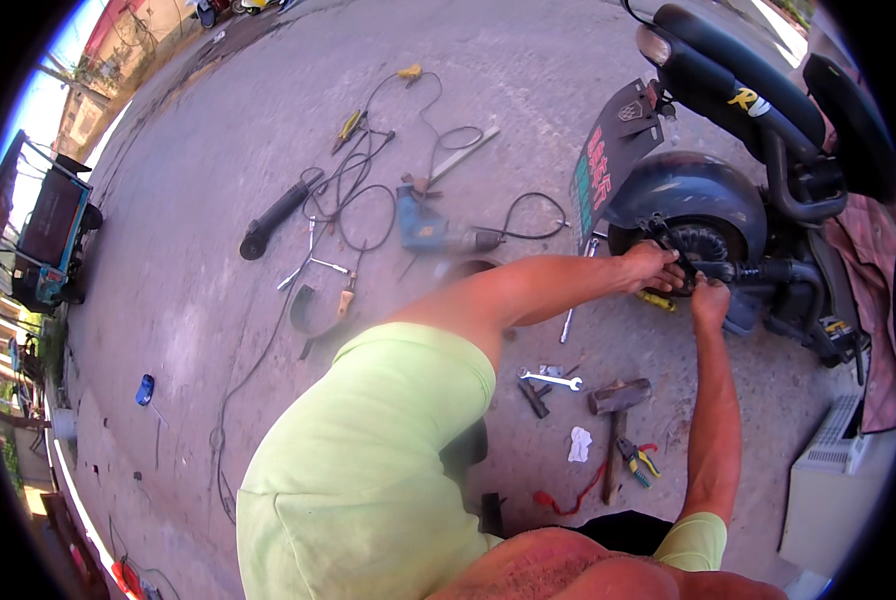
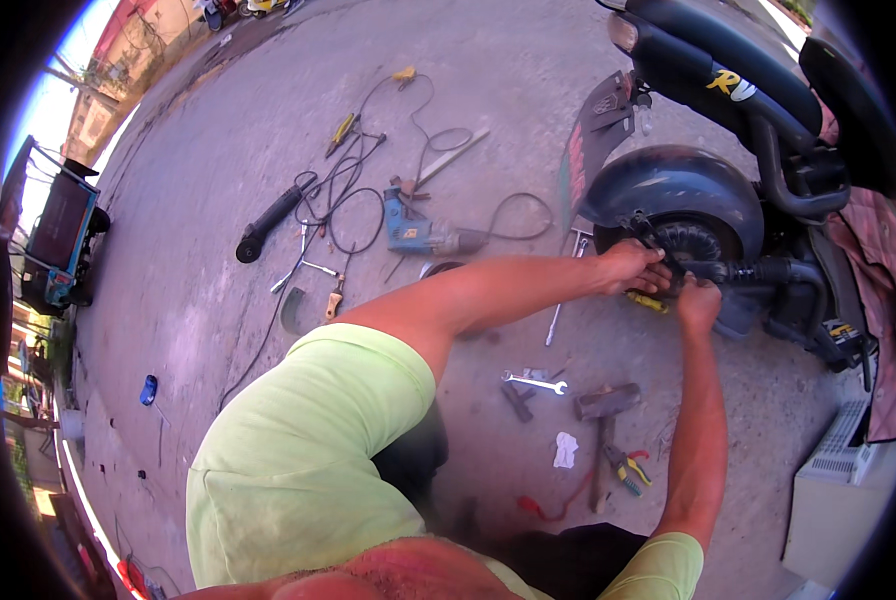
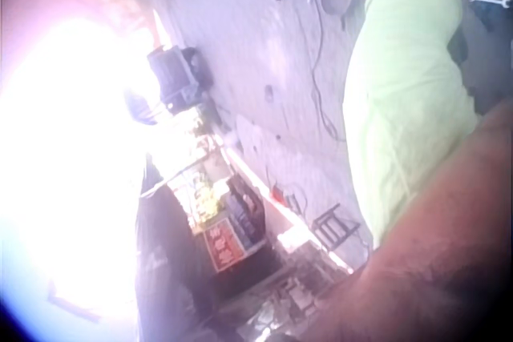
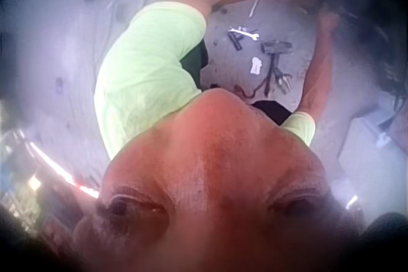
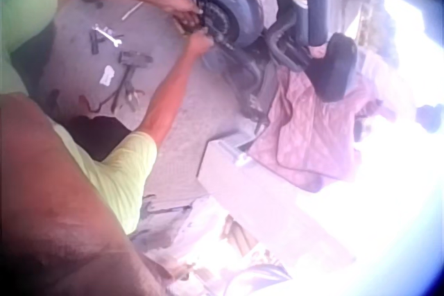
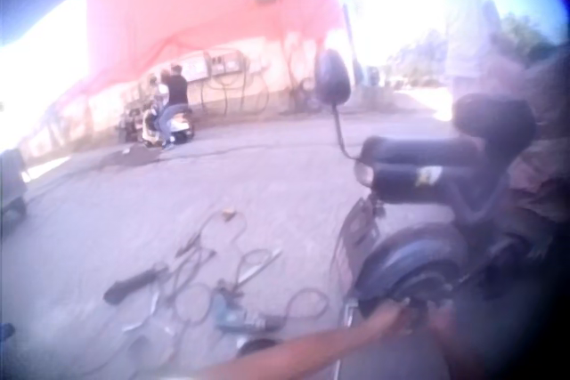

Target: The person uses a screwdriver to pry and adjust components on a scooter's rear wheel, handles a metal bracket and small bolts by hand, and uses an angle grinder to smooth a metal plate.

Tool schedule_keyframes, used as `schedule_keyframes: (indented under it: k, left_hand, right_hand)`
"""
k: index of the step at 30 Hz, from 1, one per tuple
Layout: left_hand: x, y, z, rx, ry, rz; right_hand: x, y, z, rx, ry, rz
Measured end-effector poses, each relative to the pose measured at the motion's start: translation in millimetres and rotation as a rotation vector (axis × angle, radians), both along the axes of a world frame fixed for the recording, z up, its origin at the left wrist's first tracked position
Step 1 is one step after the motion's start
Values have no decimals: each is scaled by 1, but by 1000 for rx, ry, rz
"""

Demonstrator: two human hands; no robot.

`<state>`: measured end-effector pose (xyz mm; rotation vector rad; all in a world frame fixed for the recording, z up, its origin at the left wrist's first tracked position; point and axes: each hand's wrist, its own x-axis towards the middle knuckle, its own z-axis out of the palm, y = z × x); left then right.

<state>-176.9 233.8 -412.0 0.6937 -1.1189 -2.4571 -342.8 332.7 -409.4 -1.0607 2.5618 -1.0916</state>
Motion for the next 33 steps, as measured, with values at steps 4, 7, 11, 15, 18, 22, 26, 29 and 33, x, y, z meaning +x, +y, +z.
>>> schedule_keyframes:
  k: [4, 7, 11, 15, 18, 22, 26, 29, 33]
  left_hand:
    - [-3, 0, -4, 22, 21, 10]
    - [-2, -3, -5, 2, 19, -15]
    - [-2, -3, -4, -20, 11, -14]
    - [2, -3, -4, -42, -16, -12]
    - [-3, -3, -4, -68, -13, -34]
    - [-3, 2, 6, -68, -36, -20]
    - [2, 0, 3, -70, -53, -25]
    - [2, -2, -1, -80, -48, -39]
    - [-2, -3, -2, -82, -18, -47]
  right_hand:
    - [-5, -2, -14, -103, -156, 7]
    - [-2, 0, -16, -137, -3, -3]
    - [4, 4, -6, -63, 82, -15]
    - [21, 8, 15, 81, 162, -15]
    - [14, 5, 8, 55, 135, -34]
    - [14, 5, -4, -18, 138, -56]
    - [33, 8, 13, 44, 123, -79]
    - [42, 10, 25, 130, 115, -85]
    - [25, 10, 11, 85, 184, -39]
